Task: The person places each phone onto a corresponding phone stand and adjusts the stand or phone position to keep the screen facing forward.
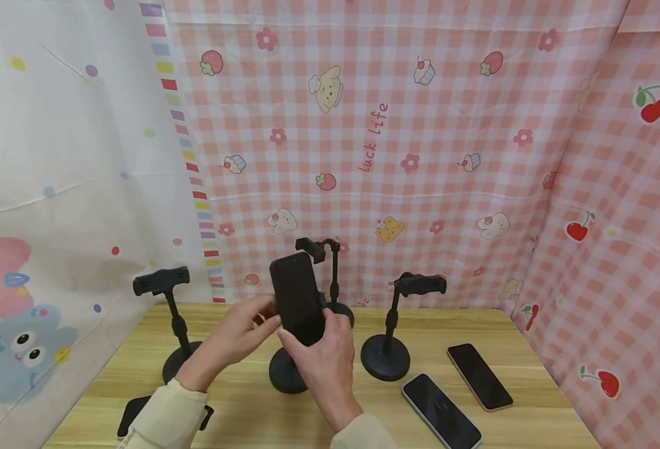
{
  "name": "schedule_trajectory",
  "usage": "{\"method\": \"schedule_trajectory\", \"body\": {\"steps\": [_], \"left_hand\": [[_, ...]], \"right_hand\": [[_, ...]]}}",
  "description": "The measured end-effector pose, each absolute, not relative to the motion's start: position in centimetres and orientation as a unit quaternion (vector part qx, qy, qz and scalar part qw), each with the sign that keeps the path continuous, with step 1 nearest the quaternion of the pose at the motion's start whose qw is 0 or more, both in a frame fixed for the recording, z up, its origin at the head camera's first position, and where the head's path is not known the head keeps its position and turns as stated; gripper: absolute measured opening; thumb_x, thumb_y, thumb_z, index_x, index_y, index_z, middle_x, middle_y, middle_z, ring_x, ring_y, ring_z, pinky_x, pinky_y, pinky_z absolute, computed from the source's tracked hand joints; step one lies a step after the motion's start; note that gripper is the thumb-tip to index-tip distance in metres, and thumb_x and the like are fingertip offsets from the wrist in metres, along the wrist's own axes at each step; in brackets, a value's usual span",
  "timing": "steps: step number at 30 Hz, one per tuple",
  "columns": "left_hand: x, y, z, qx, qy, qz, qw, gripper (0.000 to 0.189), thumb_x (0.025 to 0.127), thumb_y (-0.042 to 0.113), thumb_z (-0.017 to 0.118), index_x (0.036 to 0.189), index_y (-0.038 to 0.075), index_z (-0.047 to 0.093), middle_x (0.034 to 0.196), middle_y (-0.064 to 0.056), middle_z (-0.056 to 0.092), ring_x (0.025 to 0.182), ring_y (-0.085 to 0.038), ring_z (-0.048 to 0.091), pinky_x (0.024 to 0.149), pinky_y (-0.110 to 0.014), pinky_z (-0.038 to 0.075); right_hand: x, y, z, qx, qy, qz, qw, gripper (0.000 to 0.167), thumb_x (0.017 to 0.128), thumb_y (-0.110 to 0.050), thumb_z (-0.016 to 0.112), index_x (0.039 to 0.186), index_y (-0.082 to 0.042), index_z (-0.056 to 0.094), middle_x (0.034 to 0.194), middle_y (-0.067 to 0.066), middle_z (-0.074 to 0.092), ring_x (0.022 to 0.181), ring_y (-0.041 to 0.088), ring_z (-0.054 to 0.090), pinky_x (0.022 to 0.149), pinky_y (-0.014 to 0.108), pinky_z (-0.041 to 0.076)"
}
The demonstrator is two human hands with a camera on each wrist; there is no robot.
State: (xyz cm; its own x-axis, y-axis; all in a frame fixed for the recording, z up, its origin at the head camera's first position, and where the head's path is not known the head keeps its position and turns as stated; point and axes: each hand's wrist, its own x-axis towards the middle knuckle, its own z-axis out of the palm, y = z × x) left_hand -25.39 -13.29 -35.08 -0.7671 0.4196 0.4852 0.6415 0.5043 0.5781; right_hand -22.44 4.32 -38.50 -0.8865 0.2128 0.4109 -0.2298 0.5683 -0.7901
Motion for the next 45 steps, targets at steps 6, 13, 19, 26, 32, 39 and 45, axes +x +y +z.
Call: {"method": "schedule_trajectory", "body": {"steps": [6,13,19,26,32,39,45], "left_hand": [[-25.2,-13.2,-35.1,-0.300,-0.857,-0.399,0.132,0.013,0.096,0.014,0.065,0.109,0.015,0.066,0.091,0.008,0.062,0.081,-0.010,0.058,0.074,-0.031,0.052],[-25.1,-13.1,-35.1,-0.278,-0.865,-0.399,0.125,0.017,0.096,0.035,0.067,0.099,0.019,0.065,0.085,0.011,0.060,0.076,-0.009,0.056,0.071,-0.030,0.051],[-25.0,-12.8,-35.0,-0.250,-0.867,-0.411,0.133,0.017,0.092,0.034,0.071,0.100,0.019,0.067,0.080,0.011,0.060,0.069,-0.011,0.054,0.063,-0.028,0.048],[-24.8,-12.5,-35.1,-0.216,-0.866,-0.429,0.141,0.019,0.088,0.030,0.076,0.102,0.017,0.070,0.079,0.010,0.062,0.067,-0.011,0.054,0.060,-0.029,0.048],[-24.7,-12.4,-35.0,-0.202,-0.866,-0.434,0.142,0.016,0.087,0.029,0.078,0.097,0.019,0.070,0.076,0.010,0.061,0.066,-0.012,0.054,0.059,-0.029,0.048],[-24.5,-12.3,-35.1,-0.195,-0.862,-0.442,0.153,0.014,0.086,0.029,0.078,0.092,0.020,0.070,0.074,0.010,0.061,0.064,-0.012,0.055,0.059,-0.029,0.048],[-24.2,-11.9,-35.3,-0.192,-0.851,-0.453,0.183,0.012,0.086,0.026,0.078,0.094,0.019,0.072,0.076,0.012,0.063,0.065,-0.009,0.056,0.060,-0.028,0.049]], "right_hand": [[-22.5,4.3,-38.6,-0.001,-0.859,0.450,0.244,0.087,0.073,-0.061,0.080,0.130,0.001,0.059,0.110,0.011,0.057,0.097,0.027,0.055,0.083,0.047,0.047],[-22.5,4.2,-38.7,-0.005,-0.860,0.445,0.249,0.090,0.073,-0.066,0.077,0.130,0.001,0.059,0.107,0.010,0.056,0.094,0.026,0.053,0.082,0.045,0.047],[-22.5,4.1,-38.9,-0.007,-0.859,0.444,0.256,0.088,0.073,-0.062,0.080,0.131,0.000,0.058,0.107,0.009,0.055,0.094,0.025,0.053,0.082,0.044,0.047],[-22.7,4.0,-39.1,-0.006,-0.857,0.443,0.263,0.086,0.074,-0.061,0.079,0.130,0.001,0.058,0.106,0.010,0.055,0.093,0.025,0.052,0.080,0.044,0.046],[-22.6,4.0,-39.1,-0.006,-0.857,0.443,0.265,0.086,0.074,-0.059,0.080,0.130,0.002,0.058,0.107,0.010,0.054,0.094,0.026,0.052,0.081,0.045,0.046],[-22.7,3.8,-39.2,-0.010,-0.856,0.443,0.266,0.089,0.073,-0.061,0.080,0.131,0.002,0.057,0.108,0.011,0.054,0.096,0.027,0.051,0.083,0.046,0.046],[-22.7,3.6,-39.3,-0.020,-0.855,0.444,0.269,0.091,0.072,-0.063,0.080,0.131,0.002,0.057,0.109,0.011,0.053,0.096,0.027,0.051,0.083,0.045,0.046]]}}
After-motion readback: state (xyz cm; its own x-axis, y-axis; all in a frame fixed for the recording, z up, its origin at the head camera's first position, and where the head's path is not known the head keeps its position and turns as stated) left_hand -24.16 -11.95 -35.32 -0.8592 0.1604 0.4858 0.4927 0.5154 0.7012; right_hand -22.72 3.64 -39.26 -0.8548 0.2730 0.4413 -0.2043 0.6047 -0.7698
